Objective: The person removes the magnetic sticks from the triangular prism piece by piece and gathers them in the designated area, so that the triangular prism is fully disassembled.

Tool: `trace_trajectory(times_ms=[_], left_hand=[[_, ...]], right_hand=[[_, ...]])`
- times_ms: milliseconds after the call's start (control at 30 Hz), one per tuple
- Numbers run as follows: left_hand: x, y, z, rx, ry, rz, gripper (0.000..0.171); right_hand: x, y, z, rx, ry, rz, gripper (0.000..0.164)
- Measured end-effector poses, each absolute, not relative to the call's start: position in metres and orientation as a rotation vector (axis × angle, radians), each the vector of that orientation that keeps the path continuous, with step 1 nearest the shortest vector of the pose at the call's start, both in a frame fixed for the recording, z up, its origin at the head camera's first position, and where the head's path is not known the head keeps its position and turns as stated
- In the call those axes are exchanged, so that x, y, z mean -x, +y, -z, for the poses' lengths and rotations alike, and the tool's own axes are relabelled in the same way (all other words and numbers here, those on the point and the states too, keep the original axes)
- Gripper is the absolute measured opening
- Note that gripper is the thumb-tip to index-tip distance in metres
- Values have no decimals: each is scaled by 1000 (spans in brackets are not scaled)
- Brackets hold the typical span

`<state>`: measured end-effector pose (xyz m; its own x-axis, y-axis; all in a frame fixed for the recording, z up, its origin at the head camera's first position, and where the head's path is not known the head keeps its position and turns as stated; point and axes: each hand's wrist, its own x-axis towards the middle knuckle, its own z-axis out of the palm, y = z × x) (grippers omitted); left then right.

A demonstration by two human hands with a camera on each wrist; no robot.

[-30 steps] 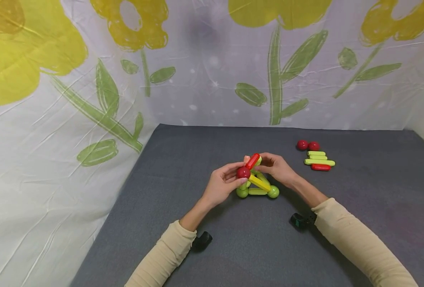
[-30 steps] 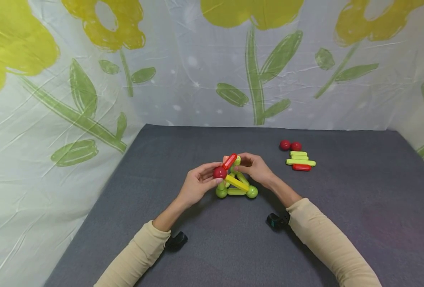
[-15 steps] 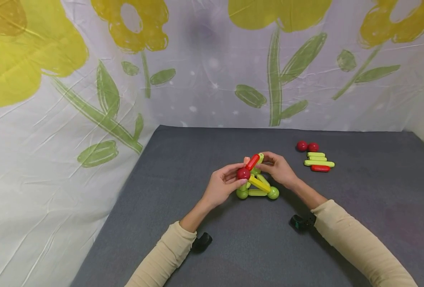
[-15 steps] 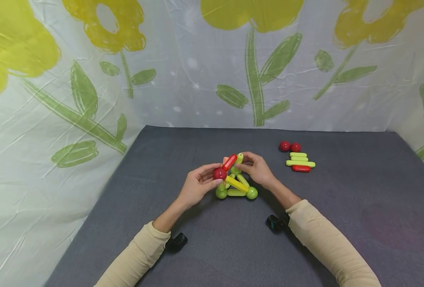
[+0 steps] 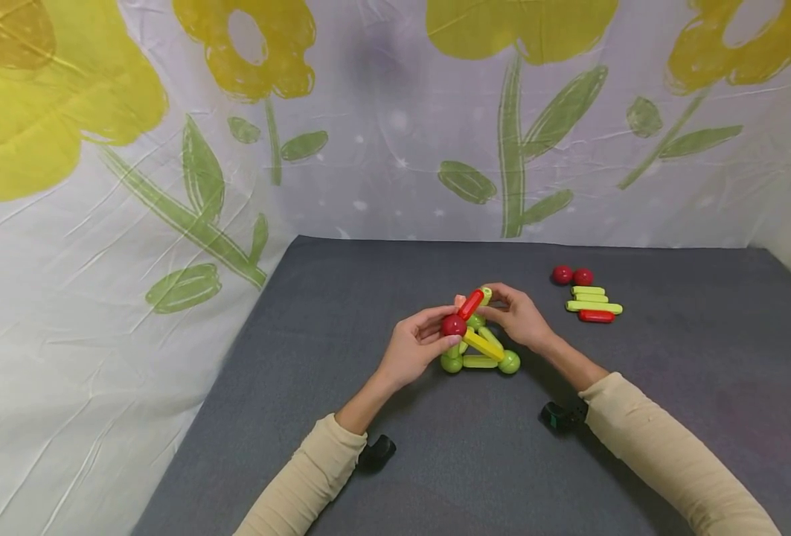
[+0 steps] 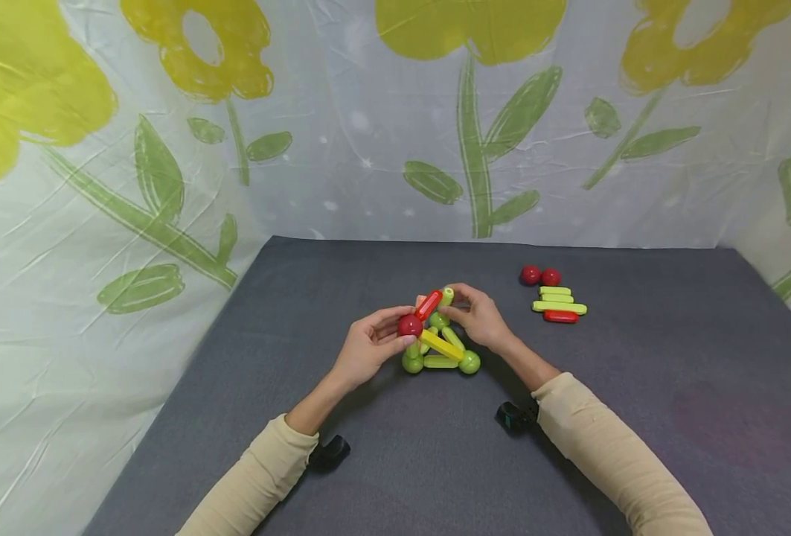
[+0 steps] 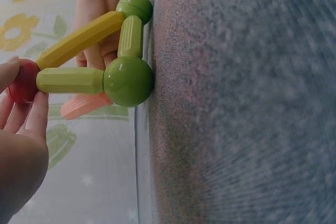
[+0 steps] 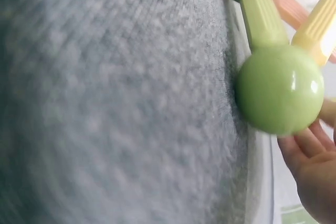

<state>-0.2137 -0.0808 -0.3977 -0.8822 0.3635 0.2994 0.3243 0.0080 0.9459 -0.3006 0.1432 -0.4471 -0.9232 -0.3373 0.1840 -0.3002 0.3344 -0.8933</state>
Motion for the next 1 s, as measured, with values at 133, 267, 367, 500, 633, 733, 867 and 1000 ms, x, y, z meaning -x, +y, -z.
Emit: trace_trajectory(times_ms=[133, 267, 367, 500, 633, 733, 867, 1000], left_hand=[[215, -81, 399, -773, 2212, -2058, 44], [215, -81, 401, -792, 2209, -2063, 44], [216, -81, 401, -794, 2205, -2063, 44], [215, -81, 402, -781, 2213, -2067, 45], [214, -80, 401, -775, 2225, -2074, 45], [214, -80, 401, -774, 2226, -2074, 46], [214, -80, 401, -775, 2222, -2076, 46], [215, -81, 400, -766, 2224, -2073, 46]], right_hand=[[305, 145, 447, 641, 2622, 1693, 33], [306, 148, 445, 635, 2692, 1665, 37], [304, 151, 443, 604, 2712, 1651, 39], [303, 155, 442, 497, 2628, 1734, 37], [302, 163, 442, 372, 2576, 1802, 37], [300, 172, 442, 291, 2551, 1850, 40], [297, 186, 441, 210, 2433, 1996, 48], [293, 201, 440, 181, 2259, 2177, 44]])
